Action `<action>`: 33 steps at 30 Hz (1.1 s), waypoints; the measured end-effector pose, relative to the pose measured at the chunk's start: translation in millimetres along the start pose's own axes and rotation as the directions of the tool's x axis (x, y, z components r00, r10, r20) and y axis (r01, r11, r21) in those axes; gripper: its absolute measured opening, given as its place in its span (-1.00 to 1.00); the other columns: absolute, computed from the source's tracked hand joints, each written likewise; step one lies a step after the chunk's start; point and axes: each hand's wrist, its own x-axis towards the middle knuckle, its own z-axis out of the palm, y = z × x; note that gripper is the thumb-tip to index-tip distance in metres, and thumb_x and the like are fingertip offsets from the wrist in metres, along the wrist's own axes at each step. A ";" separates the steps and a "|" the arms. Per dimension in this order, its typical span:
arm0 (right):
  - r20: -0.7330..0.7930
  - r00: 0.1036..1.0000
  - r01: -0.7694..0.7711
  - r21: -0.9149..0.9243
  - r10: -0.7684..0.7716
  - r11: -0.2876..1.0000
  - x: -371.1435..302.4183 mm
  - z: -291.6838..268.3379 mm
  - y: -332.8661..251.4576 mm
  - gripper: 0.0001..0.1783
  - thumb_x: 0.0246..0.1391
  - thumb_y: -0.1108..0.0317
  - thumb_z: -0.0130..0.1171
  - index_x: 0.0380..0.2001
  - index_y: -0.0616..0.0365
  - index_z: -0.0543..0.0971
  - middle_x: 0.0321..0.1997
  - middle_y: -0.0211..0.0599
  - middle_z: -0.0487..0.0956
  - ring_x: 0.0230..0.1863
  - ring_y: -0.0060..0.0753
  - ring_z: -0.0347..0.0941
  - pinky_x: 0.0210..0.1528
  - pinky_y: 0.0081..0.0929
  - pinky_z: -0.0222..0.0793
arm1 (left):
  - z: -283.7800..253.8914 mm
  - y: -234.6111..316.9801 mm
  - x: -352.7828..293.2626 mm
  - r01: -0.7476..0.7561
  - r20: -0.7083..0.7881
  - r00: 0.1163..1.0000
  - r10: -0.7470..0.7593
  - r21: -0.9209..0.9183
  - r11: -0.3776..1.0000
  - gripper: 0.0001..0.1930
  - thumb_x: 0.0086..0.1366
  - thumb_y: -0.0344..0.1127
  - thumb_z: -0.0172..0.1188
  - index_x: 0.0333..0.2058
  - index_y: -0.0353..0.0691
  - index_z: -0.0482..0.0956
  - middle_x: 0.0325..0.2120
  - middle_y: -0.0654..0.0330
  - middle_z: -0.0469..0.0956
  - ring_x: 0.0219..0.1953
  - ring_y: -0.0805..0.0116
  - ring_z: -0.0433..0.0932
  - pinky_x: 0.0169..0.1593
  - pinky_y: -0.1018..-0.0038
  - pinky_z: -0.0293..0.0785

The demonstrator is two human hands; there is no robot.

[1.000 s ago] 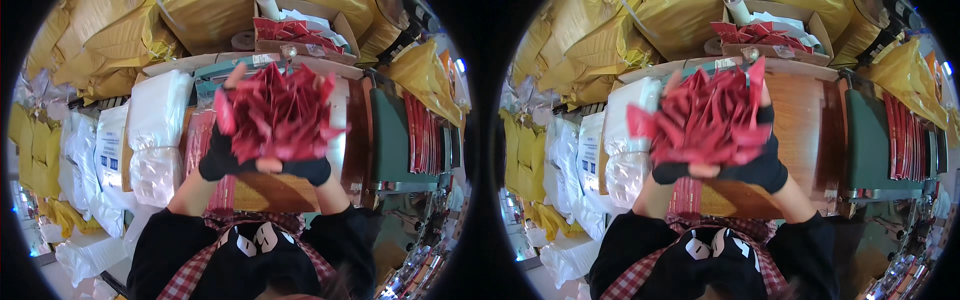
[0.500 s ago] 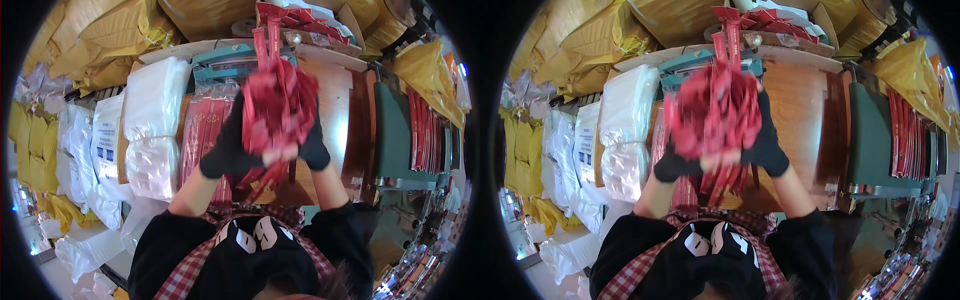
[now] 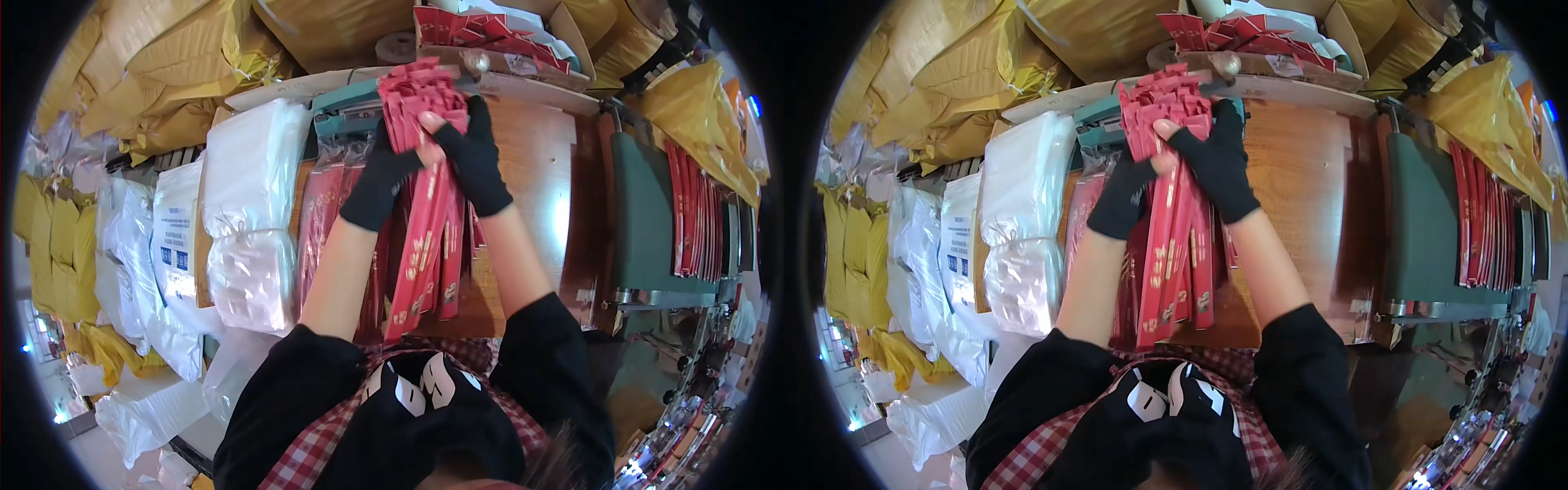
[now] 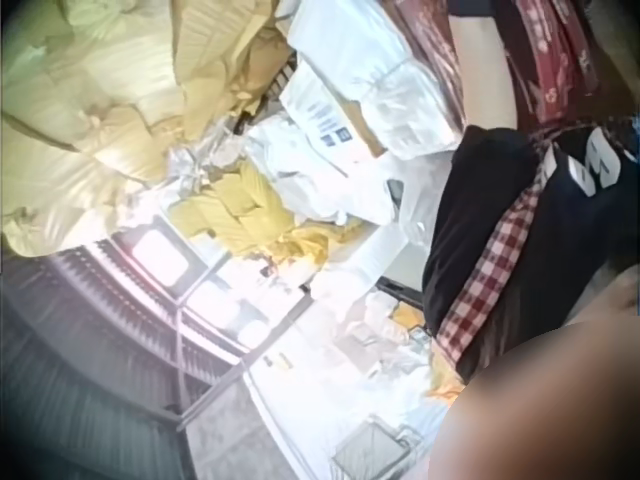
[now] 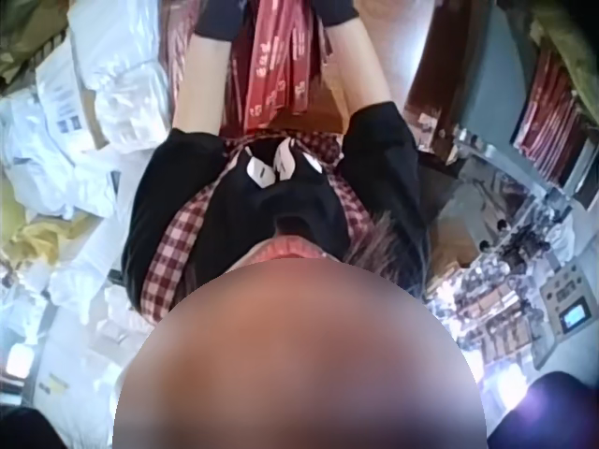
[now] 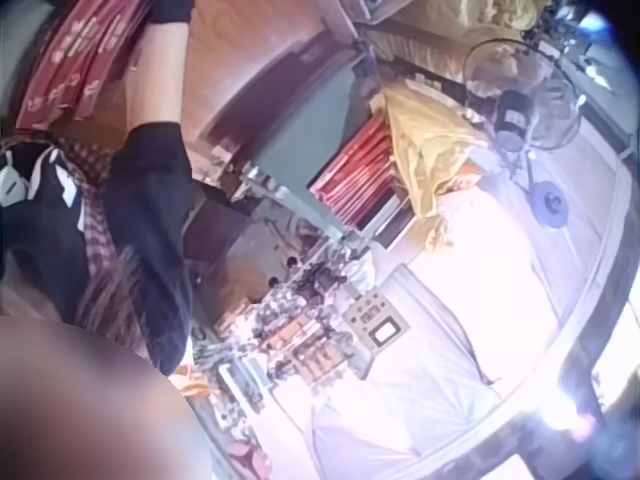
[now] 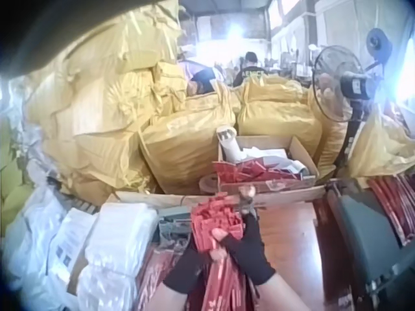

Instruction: Bundling red incense sticks and packaging them into plastic bags at a workstation.

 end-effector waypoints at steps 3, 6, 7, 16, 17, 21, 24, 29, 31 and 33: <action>0.051 0.984 0.168 0.089 -0.173 0.982 -46.7 -1.5 -67.1 0.25 -0.42 -0.05 0.54 0.27 0.23 0.07 0.23 -0.04 0.25 0.24 -0.21 0.22 0.26 -0.30 0.14 | 40.3 36.6 -60.4 -0.431 0.233 0.900 0.369 0.342 0.835 0.24 -0.38 -0.32 0.59 0.29 -0.17 -0.05 0.21 0.12 0.16 0.26 0.24 0.16 0.25 0.25 0.18; 0.271 0.880 0.275 0.379 -0.390 0.883 -91.3 -13.8 -85.9 0.70 -0.78 -0.08 0.65 0.36 0.11 -0.29 0.34 -0.01 0.09 0.32 -0.10 0.11 0.34 -0.16 0.00 | 84.7 55.1 -108.4 -0.301 0.090 0.941 0.327 -0.219 0.928 0.03 0.01 -0.23 0.42 0.32 -0.16 -0.13 0.23 0.08 0.17 0.26 0.17 0.18 0.26 0.20 0.18; 0.376 0.862 0.167 0.425 -0.341 0.890 -106.6 -19.9 -83.1 0.53 -0.49 -0.04 0.59 0.37 0.07 -0.31 0.37 -0.02 0.06 0.33 -0.10 0.11 0.34 -0.13 0.00 | 81.5 53.9 -111.9 -0.356 0.149 0.916 0.371 -0.121 0.927 0.05 0.01 -0.21 0.42 0.32 -0.16 -0.17 0.23 0.07 0.17 0.27 0.17 0.18 0.27 0.20 0.16; 0.421 0.874 -0.459 0.554 0.242 0.695 -104.3 -29.0 -75.4 0.28 -0.24 0.05 0.46 0.36 0.11 -0.20 0.37 -0.04 0.04 0.32 -0.14 0.11 0.33 -0.21 0.01 | 59.5 40.3 -120.7 -0.577 0.501 0.758 0.417 0.218 0.787 0.42 -0.22 0.08 0.53 0.32 -0.27 -0.45 0.27 -0.07 0.07 0.30 0.11 0.11 0.33 0.25 0.00; 0.362 0.921 0.103 0.136 -0.146 0.985 -111.3 -21.6 -79.1 0.35 -0.37 0.03 0.51 0.35 0.21 -0.15 0.35 -0.02 0.05 0.32 -0.17 0.11 0.33 -0.24 0.02 | 63.9 52.8 -121.2 -0.679 0.529 0.674 0.515 0.170 0.714 0.47 -0.28 0.10 0.56 0.31 -0.31 -0.46 0.27 -0.08 0.05 0.31 0.10 0.09 0.33 0.25 -0.01; 0.365 0.920 -0.239 0.228 0.145 0.944 -123.0 -0.5 -144.7 0.23 -0.31 0.13 0.49 0.31 0.27 -0.08 0.28 -0.08 0.16 0.28 -0.25 0.15 0.28 -0.30 0.08 | 56.7 103.0 -161.3 -0.711 0.696 0.688 0.205 0.590 0.383 -0.07 -0.06 -0.11 0.44 0.22 -0.34 0.13 0.18 0.06 0.24 0.23 0.20 0.22 0.27 0.27 0.13; 0.391 0.906 -0.244 0.178 0.159 0.953 -130.3 13.1 -165.5 -0.02 -0.18 0.29 0.41 0.26 0.20 0.08 0.16 -0.19 0.33 0.18 -0.34 0.28 0.20 -0.36 0.20 | 33.9 92.0 -177.8 -0.433 0.530 0.848 0.025 0.664 0.609 -0.35 0.08 -0.35 0.35 0.16 -0.27 0.30 0.08 0.18 0.39 0.12 0.37 0.36 0.18 0.37 0.28; 0.340 0.920 -0.285 0.239 0.195 0.928 -118.4 43.0 -89.0 -0.30 -0.02 0.39 0.23 0.21 0.17 0.22 0.05 -0.28 0.44 0.05 -0.43 0.37 0.12 -0.44 0.25 | -14.5 33.2 -180.7 0.242 0.179 0.956 -0.234 -0.028 0.970 -0.35 0.14 -0.25 0.26 0.17 -0.30 0.23 0.00 0.13 0.45 0.02 0.28 0.47 0.12 0.38 0.39; 0.334 0.919 -0.299 0.243 0.209 0.923 -120.7 50.2 -59.0 -0.30 -0.01 0.37 0.22 0.21 0.17 0.23 0.07 -0.28 0.44 0.06 -0.42 0.36 0.14 -0.43 0.24 | -32.9 18.8 -182.9 0.232 0.166 0.963 -0.214 -0.094 0.968 -0.36 0.16 -0.19 0.26 0.16 -0.33 0.25 0.02 0.08 0.44 0.03 0.27 0.48 0.11 0.36 0.42; 0.458 0.859 -0.421 0.378 0.228 0.825 -120.2 53.6 -55.8 -0.35 0.00 0.36 0.22 0.18 0.18 0.29 0.06 -0.28 0.45 0.05 -0.41 0.38 0.12 -0.44 0.26 | -36.1 17.9 -182.1 0.277 0.227 0.947 -0.229 -0.212 0.937 -0.34 0.15 -0.14 0.28 0.15 -0.33 0.27 0.01 0.07 0.45 0.01 0.25 0.50 0.12 0.35 0.42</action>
